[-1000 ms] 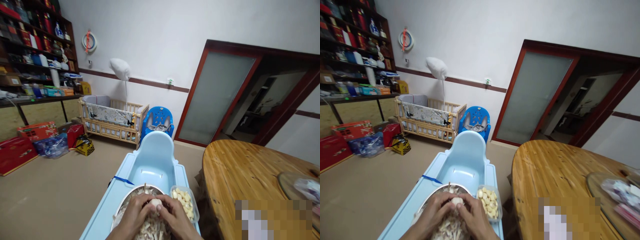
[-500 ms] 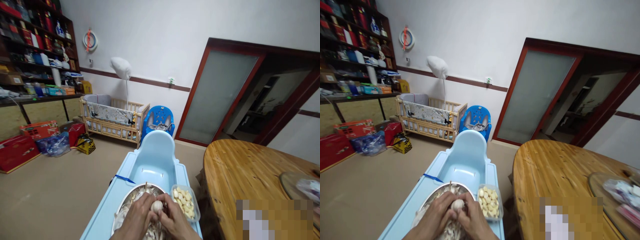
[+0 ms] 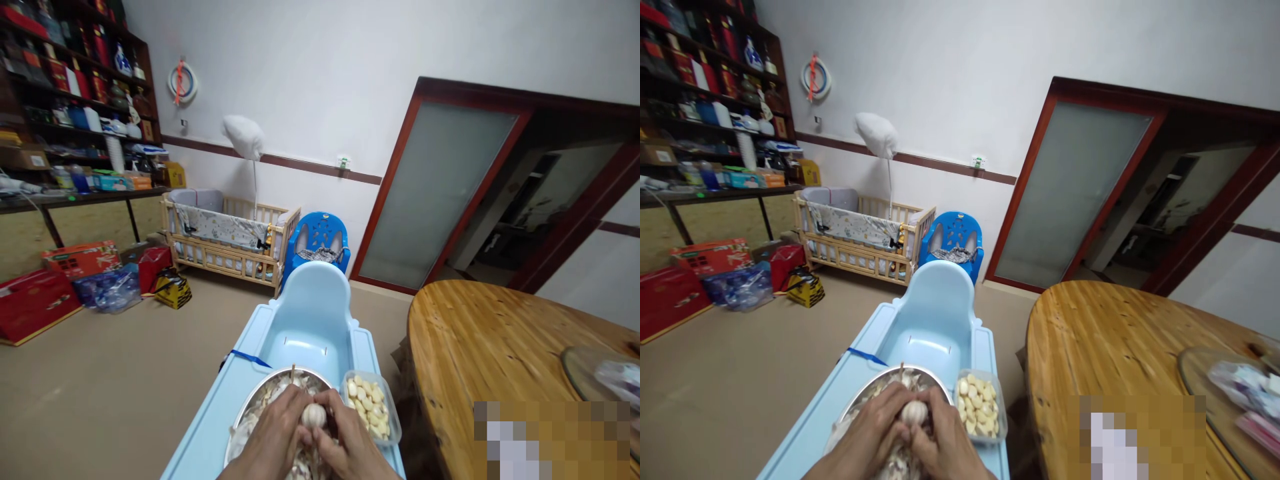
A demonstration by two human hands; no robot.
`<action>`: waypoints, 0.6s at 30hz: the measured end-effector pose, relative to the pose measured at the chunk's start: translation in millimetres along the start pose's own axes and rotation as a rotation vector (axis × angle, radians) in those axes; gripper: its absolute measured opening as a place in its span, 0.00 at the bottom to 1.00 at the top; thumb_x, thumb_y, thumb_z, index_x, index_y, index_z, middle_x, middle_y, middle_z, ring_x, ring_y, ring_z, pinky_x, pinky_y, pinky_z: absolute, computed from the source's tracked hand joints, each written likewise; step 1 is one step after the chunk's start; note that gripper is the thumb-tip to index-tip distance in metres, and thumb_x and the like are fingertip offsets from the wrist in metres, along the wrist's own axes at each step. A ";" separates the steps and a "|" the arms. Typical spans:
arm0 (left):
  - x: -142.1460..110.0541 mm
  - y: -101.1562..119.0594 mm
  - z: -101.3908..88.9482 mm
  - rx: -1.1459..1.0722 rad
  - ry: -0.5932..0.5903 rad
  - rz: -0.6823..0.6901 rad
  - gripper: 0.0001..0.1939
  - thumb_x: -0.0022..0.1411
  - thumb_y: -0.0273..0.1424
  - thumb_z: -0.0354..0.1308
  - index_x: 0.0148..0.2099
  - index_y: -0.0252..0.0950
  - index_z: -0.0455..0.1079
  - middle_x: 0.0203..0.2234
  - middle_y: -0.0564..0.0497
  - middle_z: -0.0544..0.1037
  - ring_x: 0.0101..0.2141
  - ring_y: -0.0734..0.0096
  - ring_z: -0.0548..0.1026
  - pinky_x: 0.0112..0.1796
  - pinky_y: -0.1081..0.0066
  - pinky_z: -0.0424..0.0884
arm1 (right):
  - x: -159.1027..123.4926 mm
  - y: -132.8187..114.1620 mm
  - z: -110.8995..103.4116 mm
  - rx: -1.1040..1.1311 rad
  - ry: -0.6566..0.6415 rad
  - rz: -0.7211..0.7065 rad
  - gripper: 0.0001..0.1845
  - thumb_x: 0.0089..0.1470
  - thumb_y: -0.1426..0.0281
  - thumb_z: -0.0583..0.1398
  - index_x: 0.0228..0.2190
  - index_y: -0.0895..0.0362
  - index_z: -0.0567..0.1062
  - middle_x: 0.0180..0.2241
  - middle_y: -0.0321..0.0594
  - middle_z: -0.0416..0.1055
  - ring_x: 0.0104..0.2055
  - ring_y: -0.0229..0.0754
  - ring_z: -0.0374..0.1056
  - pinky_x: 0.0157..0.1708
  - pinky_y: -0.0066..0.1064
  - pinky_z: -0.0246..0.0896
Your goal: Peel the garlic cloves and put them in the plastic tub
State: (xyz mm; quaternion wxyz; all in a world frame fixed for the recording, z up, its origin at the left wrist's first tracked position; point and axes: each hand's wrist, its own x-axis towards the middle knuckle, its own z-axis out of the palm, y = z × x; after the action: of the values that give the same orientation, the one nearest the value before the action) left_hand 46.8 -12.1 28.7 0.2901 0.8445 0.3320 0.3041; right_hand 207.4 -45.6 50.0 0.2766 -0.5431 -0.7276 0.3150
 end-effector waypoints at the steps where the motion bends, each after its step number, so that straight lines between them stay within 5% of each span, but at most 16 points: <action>1: -0.2 -0.5 -0.1 0.032 -0.010 -0.014 0.21 0.55 0.20 0.49 0.51 0.38 0.66 0.36 0.45 0.72 0.35 0.61 0.71 0.37 0.66 0.68 | 0.5 0.0 0.2 -0.002 0.000 -0.018 0.12 0.53 0.66 0.54 0.40 0.58 0.67 0.30 0.41 0.72 0.29 0.42 0.67 0.29 0.29 0.60; 13: 1.4 16.5 -4.1 0.318 -0.274 -0.290 0.28 0.53 0.17 0.46 0.58 0.28 0.59 0.55 0.34 0.62 0.55 0.52 0.60 0.52 0.59 0.57 | -3.8 -6.0 5.5 -0.105 0.049 -0.137 0.12 0.54 0.74 0.50 0.42 0.56 0.64 0.33 0.40 0.73 0.33 0.41 0.70 0.35 0.30 0.63; 18: -1.5 11.4 5.5 0.273 -0.194 -0.290 0.29 0.52 0.17 0.46 0.57 0.30 0.60 0.57 0.36 0.60 0.55 0.52 0.61 0.51 0.58 0.59 | -2.6 10.5 17.7 -0.238 0.100 -0.208 0.19 0.51 0.79 0.49 0.46 0.59 0.60 0.38 0.48 0.72 0.38 0.46 0.70 0.38 0.37 0.65</action>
State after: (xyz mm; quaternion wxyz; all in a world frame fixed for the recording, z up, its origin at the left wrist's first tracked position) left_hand 54.1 -21.7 32.6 0.2444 0.8447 0.4586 0.1286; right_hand 201.3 -48.6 30.5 0.2773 -0.5089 -0.7973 0.1686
